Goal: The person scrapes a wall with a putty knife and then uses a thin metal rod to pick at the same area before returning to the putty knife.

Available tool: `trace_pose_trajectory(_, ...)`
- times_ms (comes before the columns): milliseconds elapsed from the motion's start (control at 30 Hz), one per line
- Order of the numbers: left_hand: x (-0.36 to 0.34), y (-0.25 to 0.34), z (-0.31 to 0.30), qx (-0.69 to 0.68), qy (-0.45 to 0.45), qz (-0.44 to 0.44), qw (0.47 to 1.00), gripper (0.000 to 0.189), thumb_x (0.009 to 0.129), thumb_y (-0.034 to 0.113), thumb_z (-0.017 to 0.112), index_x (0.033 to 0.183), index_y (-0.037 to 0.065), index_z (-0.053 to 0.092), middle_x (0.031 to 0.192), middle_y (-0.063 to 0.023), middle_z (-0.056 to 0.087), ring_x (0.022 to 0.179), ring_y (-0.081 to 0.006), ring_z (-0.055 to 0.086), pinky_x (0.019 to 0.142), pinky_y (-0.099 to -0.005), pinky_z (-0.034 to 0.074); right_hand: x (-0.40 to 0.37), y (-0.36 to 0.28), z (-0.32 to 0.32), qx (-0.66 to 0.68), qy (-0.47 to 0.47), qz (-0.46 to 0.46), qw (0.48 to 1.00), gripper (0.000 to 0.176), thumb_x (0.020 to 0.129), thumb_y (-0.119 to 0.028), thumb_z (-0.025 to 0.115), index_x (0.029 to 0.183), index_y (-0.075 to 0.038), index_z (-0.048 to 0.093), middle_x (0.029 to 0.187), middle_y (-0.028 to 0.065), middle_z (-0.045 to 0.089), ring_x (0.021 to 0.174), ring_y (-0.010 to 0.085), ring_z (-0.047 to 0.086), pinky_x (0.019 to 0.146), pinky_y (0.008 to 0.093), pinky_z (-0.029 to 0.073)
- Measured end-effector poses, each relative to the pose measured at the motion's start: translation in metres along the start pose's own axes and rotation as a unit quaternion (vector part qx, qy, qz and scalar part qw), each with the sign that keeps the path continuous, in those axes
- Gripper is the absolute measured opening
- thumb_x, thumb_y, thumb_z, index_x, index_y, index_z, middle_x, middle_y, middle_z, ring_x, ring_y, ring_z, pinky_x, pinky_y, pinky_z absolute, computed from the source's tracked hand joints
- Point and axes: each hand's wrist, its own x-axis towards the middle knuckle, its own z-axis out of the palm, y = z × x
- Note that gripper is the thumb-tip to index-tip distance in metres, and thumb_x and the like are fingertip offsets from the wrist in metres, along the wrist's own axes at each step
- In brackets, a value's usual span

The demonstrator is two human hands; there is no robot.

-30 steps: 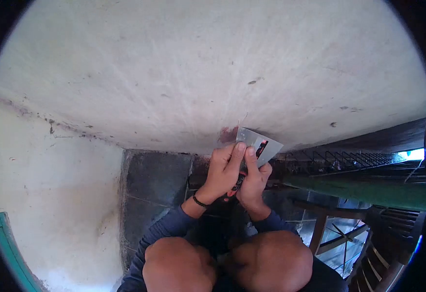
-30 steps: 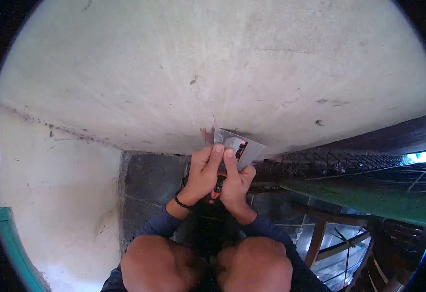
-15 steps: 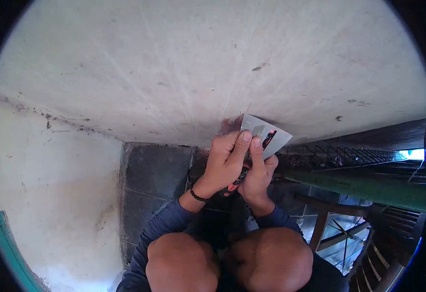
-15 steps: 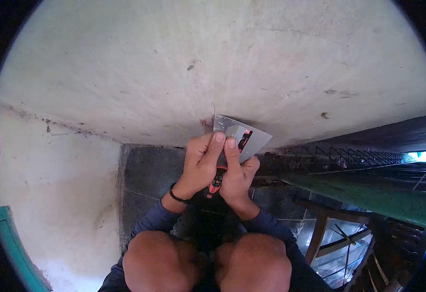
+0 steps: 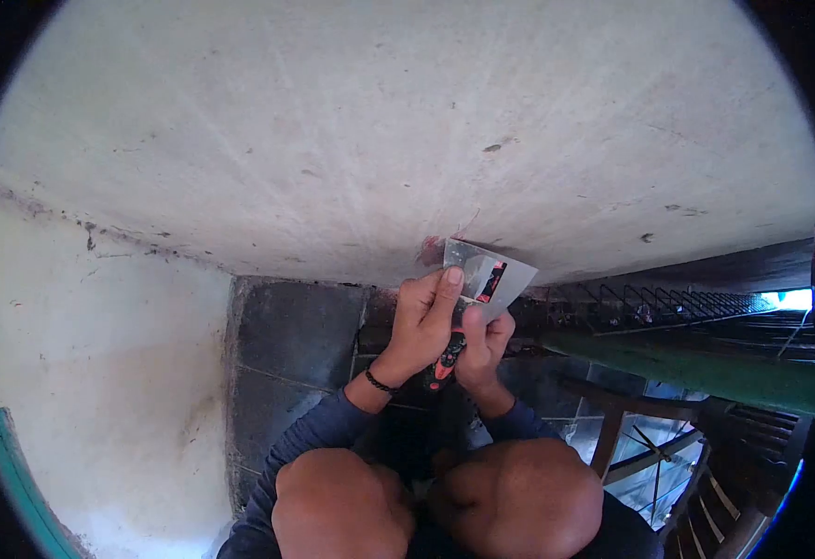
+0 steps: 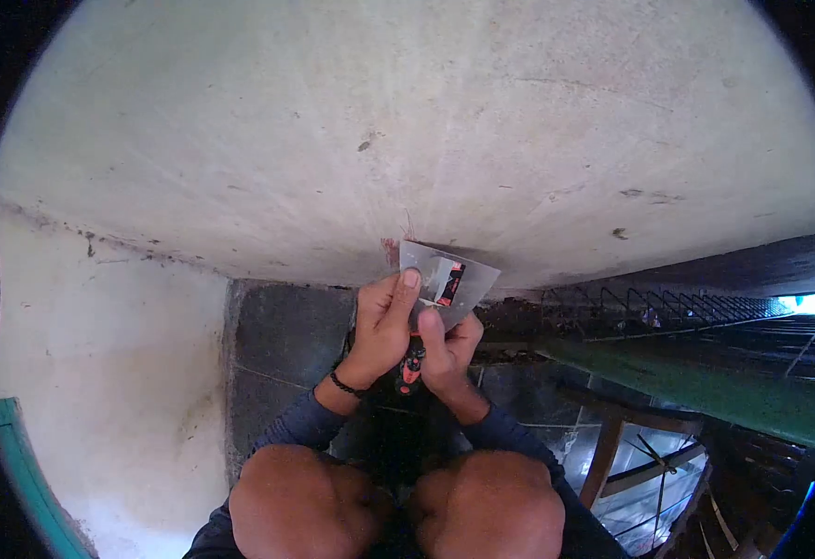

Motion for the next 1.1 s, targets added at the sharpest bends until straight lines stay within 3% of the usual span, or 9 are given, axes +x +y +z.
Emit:
trace_pose_trajectory(267,0.008,0.006,0.001,0.047,-0.026,0.059,0.997,0.039,0.098,0.025,0.045,0.071,-0.003,0.053,0.054,-0.0068,0.049,0.051,-0.0078,0.043,0.046,-0.0288,0.036,0.003,0.000,0.001,0.018,0.029,0.031,0.999,0.016,0.091,-0.012,0.056,0.096,0.001,0.063,0.088,0.0028,0.065,0.080,0.0080,0.055,0.071,0.0242,0.043)
trace_pose_trajectory(367,0.009,0.014,0.003,0.023,-0.037,0.050,0.998,0.038,0.098,0.024,0.045,0.074,-0.003,0.057,0.056,-0.0012,0.051,0.056,-0.0041,0.043,0.048,-0.0260,0.036,0.007,-0.007,0.004,0.023,0.035,0.028,0.999,0.015,0.092,-0.012,0.056,0.096,0.001,0.063,0.089,0.0030,0.065,0.080,0.0081,0.056,0.071,0.0244,0.043)
trace_pose_trajectory(700,0.020,0.062,0.001,0.005,-0.049,0.079,0.996,0.038,0.097,0.026,0.046,0.074,-0.003,0.059,0.057,-0.0013,0.052,0.056,-0.0049,0.044,0.049,-0.0254,0.037,0.017,-0.051,0.032,0.011,0.037,-0.011,0.999,0.018,0.093,-0.018,0.054,0.097,-0.002,0.060,0.089,0.0030,0.063,0.078,0.0065,0.055,0.068,0.0221,0.043)
trace_pose_trajectory(967,0.007,0.009,0.003,-0.017,-0.030,0.039,0.999,0.037,0.097,0.021,0.047,0.071,-0.004,0.055,0.054,-0.0060,0.051,0.050,-0.0066,0.044,0.044,-0.0267,0.036,0.003,-0.018,0.016,0.048,0.043,0.022,0.998,0.015,0.092,-0.010,0.054,0.098,0.001,0.062,0.091,0.0030,0.064,0.083,0.0079,0.055,0.073,0.0239,0.043)
trace_pose_trajectory(1100,0.010,0.025,0.003,-0.012,-0.033,0.058,0.998,0.037,0.097,0.021,0.046,0.071,-0.004,0.055,0.055,-0.0052,0.052,0.050,-0.0061,0.043,0.044,-0.0263,0.035,0.005,-0.027,0.017,0.025,0.043,0.018,0.999,0.015,0.093,-0.011,0.054,0.097,0.001,0.062,0.090,0.0024,0.063,0.081,0.0077,0.055,0.072,0.0237,0.044)
